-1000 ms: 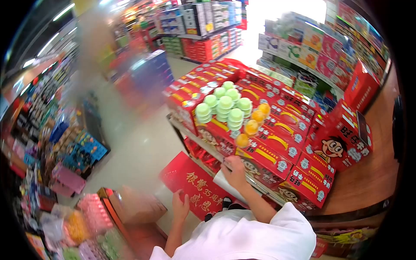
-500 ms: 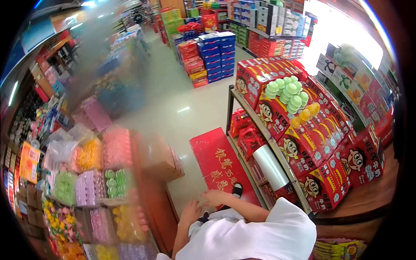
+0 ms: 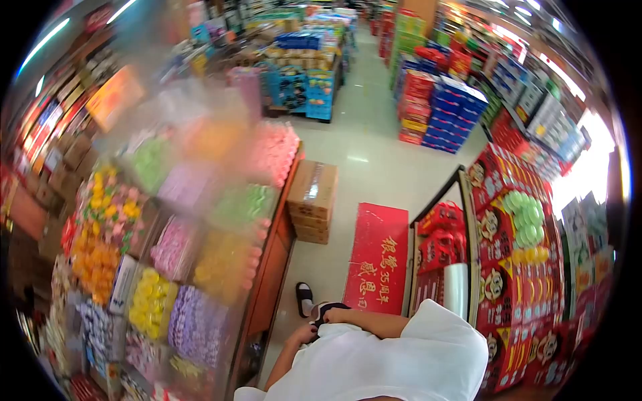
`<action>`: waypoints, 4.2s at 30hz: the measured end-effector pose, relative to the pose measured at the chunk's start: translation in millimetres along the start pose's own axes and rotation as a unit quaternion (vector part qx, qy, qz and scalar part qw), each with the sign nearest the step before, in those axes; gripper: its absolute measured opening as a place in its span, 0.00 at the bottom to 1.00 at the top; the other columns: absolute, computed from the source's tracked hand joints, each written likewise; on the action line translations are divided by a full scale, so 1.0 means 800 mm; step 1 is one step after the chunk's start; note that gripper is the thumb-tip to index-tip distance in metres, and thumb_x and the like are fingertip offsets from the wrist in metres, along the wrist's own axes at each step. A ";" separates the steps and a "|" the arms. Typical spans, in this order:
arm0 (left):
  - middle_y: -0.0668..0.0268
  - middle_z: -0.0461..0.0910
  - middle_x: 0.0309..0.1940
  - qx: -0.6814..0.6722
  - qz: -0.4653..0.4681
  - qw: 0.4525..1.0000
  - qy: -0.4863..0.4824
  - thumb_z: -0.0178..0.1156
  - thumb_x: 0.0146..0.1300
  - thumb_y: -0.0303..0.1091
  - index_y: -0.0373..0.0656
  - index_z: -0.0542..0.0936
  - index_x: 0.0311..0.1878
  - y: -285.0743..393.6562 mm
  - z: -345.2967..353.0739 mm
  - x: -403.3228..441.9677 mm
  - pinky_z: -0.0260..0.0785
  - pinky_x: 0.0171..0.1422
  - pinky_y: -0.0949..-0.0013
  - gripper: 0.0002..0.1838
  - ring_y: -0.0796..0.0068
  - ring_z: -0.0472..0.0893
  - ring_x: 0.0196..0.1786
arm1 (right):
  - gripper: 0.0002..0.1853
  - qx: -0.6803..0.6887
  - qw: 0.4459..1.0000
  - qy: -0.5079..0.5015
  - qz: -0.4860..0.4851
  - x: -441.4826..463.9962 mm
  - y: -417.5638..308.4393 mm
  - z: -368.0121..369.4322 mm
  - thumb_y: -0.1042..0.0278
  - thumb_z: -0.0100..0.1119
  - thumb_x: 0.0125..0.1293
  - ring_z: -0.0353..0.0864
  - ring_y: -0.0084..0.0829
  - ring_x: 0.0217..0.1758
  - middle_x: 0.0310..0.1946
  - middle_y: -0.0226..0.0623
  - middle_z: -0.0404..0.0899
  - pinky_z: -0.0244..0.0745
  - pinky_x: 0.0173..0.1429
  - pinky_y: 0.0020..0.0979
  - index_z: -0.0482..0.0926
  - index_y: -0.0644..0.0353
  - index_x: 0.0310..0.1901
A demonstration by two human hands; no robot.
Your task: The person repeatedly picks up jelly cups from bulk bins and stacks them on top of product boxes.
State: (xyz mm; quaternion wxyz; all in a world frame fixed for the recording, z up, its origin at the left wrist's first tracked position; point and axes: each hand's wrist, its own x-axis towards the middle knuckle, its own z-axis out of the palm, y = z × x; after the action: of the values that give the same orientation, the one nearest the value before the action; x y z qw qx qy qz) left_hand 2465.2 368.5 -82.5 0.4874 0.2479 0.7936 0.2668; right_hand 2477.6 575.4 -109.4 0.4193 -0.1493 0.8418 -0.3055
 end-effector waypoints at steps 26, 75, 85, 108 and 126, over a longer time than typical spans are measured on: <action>0.66 0.82 0.54 -0.514 -0.138 0.846 -0.030 0.61 0.58 0.37 0.39 0.80 0.58 -0.190 -0.015 -0.042 0.68 0.60 0.67 0.24 0.72 0.78 0.54 | 0.10 0.315 0.925 -0.103 0.186 0.214 -0.124 -0.068 0.68 0.67 0.56 0.83 0.32 0.43 0.37 0.40 0.86 0.77 0.50 0.32 0.88 0.64 0.37; 0.57 0.78 0.57 -0.494 -0.068 0.866 0.044 0.52 0.66 0.24 0.36 0.76 0.58 -0.036 -0.264 -0.157 0.66 0.66 0.71 0.18 0.73 0.78 0.58 | 0.32 0.196 0.861 0.469 -0.024 0.080 -0.327 -0.160 0.58 0.69 0.53 0.77 0.54 0.56 0.52 0.53 0.77 0.74 0.59 0.46 0.72 0.58 0.60; 0.62 0.75 0.52 -0.344 0.030 0.938 0.031 0.57 0.73 0.39 0.36 0.66 0.58 0.057 -0.210 -0.054 0.74 0.53 0.70 0.20 0.73 0.79 0.51 | 0.22 0.291 0.797 0.522 0.089 -0.012 -0.238 -0.081 0.63 0.67 0.52 0.82 0.56 0.45 0.41 0.52 0.82 0.77 0.51 0.48 0.78 0.59 0.49; 0.53 0.65 0.65 -0.138 0.378 0.904 -0.144 0.56 0.72 0.36 0.34 0.56 0.71 0.555 0.094 0.130 0.62 0.70 0.61 0.31 0.62 0.68 0.67 | 0.32 0.204 0.279 0.909 0.231 -0.415 0.030 -0.052 0.75 0.69 0.55 0.81 0.50 0.56 0.57 0.55 0.77 0.79 0.55 0.38 0.70 0.68 0.62; 0.49 0.64 0.62 -0.075 0.550 0.820 -0.141 0.66 0.59 0.26 0.32 0.58 0.69 0.835 0.237 0.299 0.63 0.68 0.61 0.38 0.59 0.69 0.63 | 0.36 -0.006 0.196 0.917 0.348 -0.674 0.234 -0.105 0.69 0.74 0.53 0.74 0.51 0.58 0.59 0.52 0.73 0.73 0.60 0.41 0.70 0.65 0.63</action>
State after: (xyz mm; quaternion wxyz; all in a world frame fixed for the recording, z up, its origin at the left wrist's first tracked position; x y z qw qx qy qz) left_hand 2629.6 1050.1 135.8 0.3833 0.6403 0.4258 0.5116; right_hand 2737.5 1025.3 141.1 -0.5846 0.5409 0.6029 -0.0459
